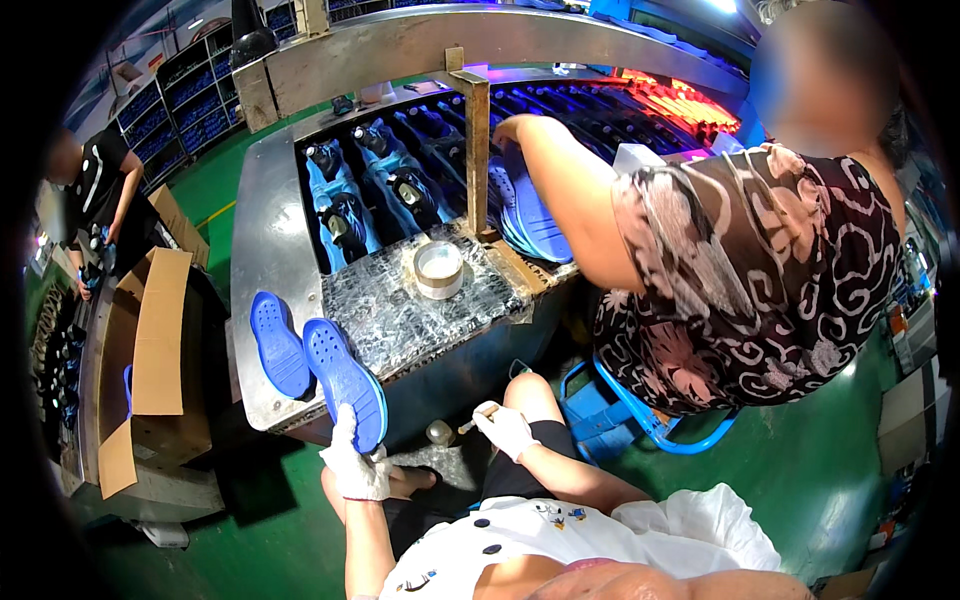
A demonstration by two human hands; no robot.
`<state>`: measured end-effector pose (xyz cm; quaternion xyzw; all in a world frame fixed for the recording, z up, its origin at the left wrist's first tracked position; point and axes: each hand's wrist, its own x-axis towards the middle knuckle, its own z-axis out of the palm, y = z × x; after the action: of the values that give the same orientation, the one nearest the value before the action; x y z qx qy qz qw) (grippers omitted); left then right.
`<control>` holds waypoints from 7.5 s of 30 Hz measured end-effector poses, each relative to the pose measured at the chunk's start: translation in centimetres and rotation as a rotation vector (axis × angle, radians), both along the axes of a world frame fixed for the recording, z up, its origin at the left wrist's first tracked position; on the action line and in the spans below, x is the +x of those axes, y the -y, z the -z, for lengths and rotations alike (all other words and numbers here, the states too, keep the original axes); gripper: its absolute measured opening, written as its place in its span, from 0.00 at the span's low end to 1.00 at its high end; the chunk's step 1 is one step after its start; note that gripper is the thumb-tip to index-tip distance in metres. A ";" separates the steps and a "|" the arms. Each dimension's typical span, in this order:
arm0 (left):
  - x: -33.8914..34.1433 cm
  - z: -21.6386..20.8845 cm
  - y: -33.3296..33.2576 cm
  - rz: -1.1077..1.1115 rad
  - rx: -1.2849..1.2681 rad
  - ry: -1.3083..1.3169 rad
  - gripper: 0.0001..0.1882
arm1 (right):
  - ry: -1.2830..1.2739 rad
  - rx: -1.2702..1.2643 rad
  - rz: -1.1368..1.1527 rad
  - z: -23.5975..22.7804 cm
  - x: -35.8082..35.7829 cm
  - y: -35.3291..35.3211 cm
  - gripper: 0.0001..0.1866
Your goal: The person uses a brush to apply a substance along the edges of blue shoe soles at a factory workstation while other shoes move along a conveyor belt.
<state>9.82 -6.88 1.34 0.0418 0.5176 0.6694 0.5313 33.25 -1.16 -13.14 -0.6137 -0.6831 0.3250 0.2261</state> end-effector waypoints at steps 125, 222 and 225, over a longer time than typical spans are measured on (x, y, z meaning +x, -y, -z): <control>6.0 -2.8 -2.4 -0.287 0.407 -0.735 0.25 | -0.553 0.795 -0.186 -20.2 -1.0 1.6 0.06; -8.5 0.0 2.8 -0.142 -0.318 -1.327 0.19 | -0.178 0.946 -0.113 -24.5 -2.6 -12.4 0.08; -8.0 2.0 1.5 -0.109 -0.071 -0.729 0.17 | -0.119 0.820 -0.117 -23.8 -1.5 -12.5 0.09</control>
<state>1.85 -8.37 -0.68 0.2314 0.6974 0.6193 0.2766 31.71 11.33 10.62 -0.4129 -0.7755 0.0733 0.4719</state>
